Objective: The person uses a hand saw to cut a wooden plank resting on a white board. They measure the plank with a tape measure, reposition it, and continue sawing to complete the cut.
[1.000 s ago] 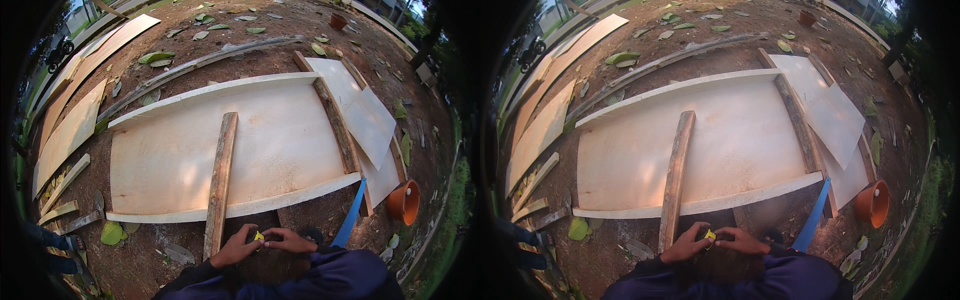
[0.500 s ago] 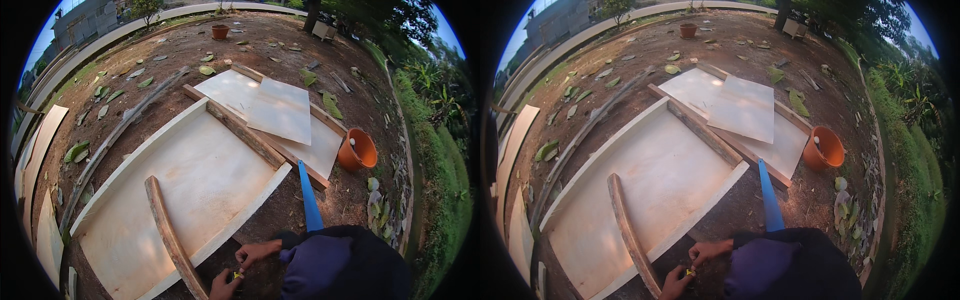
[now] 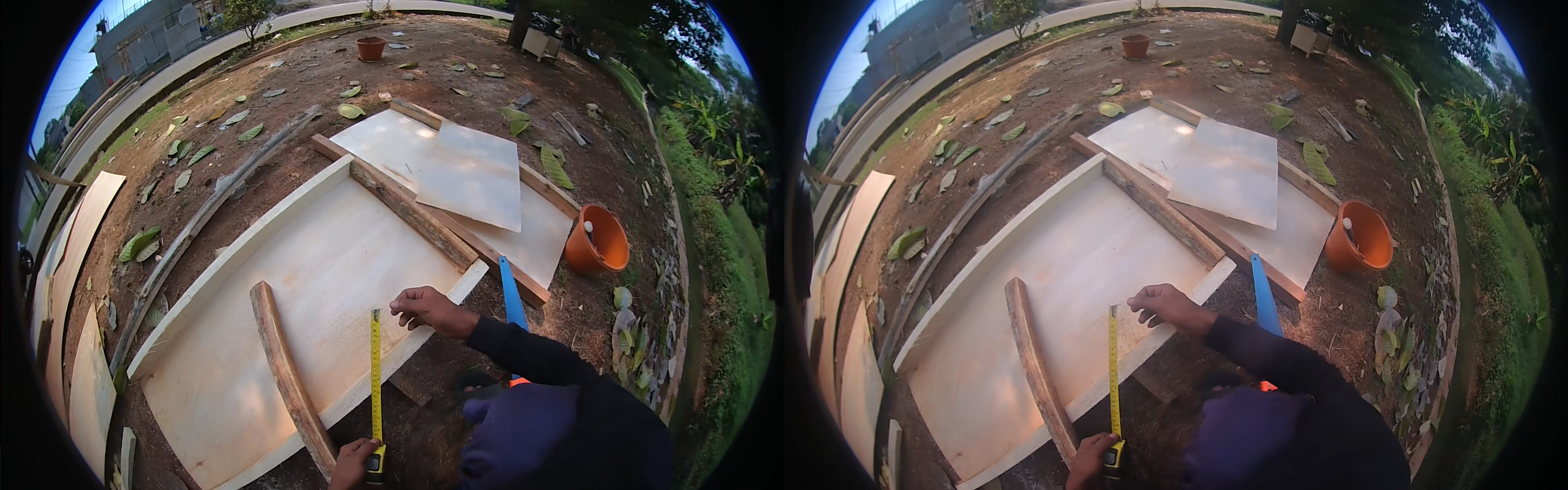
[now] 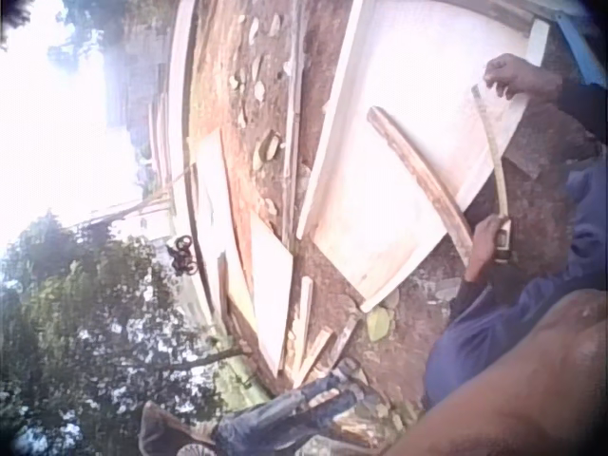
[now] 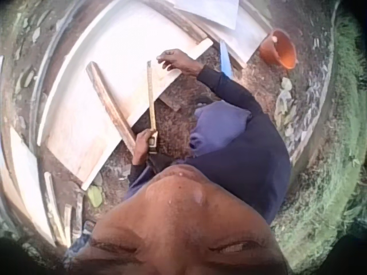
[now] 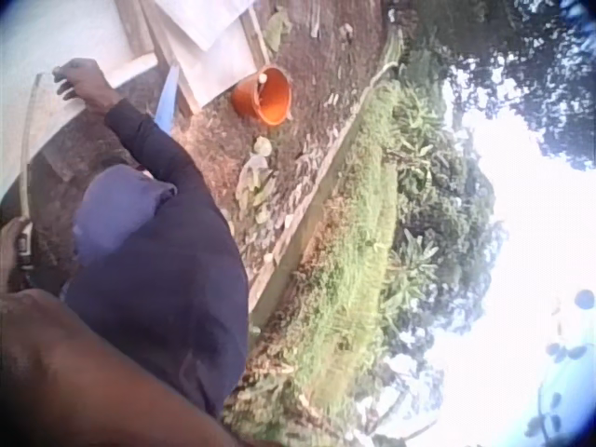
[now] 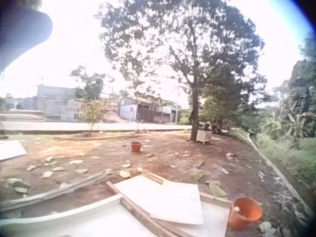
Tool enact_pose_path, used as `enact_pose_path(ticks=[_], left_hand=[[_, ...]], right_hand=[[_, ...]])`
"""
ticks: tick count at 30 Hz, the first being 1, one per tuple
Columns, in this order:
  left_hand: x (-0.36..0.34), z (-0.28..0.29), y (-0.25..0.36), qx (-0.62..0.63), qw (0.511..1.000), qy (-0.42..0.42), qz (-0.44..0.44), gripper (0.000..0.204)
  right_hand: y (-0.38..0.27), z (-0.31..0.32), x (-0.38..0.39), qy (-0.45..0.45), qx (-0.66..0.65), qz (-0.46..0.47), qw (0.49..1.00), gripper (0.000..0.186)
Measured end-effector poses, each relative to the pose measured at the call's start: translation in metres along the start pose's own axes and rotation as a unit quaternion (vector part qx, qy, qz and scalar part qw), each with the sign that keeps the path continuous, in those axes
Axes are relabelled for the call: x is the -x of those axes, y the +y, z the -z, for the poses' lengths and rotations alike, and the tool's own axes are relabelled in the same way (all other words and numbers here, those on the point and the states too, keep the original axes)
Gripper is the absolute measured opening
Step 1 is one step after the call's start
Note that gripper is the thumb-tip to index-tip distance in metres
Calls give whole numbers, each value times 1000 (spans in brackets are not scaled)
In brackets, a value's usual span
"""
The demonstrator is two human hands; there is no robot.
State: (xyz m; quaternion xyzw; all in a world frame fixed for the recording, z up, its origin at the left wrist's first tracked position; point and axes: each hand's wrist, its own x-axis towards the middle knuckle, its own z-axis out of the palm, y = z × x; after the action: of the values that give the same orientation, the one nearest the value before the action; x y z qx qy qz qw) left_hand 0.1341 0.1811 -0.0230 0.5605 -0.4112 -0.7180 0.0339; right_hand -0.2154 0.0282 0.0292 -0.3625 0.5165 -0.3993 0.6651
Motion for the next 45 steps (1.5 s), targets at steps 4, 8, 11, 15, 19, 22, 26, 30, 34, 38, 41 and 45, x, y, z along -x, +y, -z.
enact_pose_path(ticks=[4,8,11,15,19,22,26,30,34,38,41,45], left_hand=[[31,17,39,289,957,-5,34,35],[26,58,96,318,948,6,-2,32],[19,97,125,312,948,40,-46,33],[-12,141,124,316,945,65,-60,29],[-18,138,136,295,950,89,-58,23],[-13,126,130,248,962,101,-54,21],[-5,122,106,228,965,113,-57,20],[46,88,73,246,968,36,-39,24],[93,45,11,162,983,85,-26,26],[127,22,-59,125,977,168,30,30],[147,16,-65,177,956,226,54,33],[146,23,-54,142,975,163,55,33]], right_hand=[[31,-2,-7,43,201,15,979,33],[52,-19,3,93,492,359,788,17],[63,-27,2,66,536,421,729,13],[63,-35,-2,50,557,415,718,10],[64,-26,1,50,567,402,718,9],[65,-20,-1,55,572,406,711,9],[64,-25,-3,53,576,411,705,9],[62,-30,-2,53,577,409,705,9],[68,-29,-3,44,574,400,713,8],[64,-27,0,40,595,386,704,8],[64,-33,0,35,600,372,708,8],[65,-31,-1,31,597,375,708,9]])
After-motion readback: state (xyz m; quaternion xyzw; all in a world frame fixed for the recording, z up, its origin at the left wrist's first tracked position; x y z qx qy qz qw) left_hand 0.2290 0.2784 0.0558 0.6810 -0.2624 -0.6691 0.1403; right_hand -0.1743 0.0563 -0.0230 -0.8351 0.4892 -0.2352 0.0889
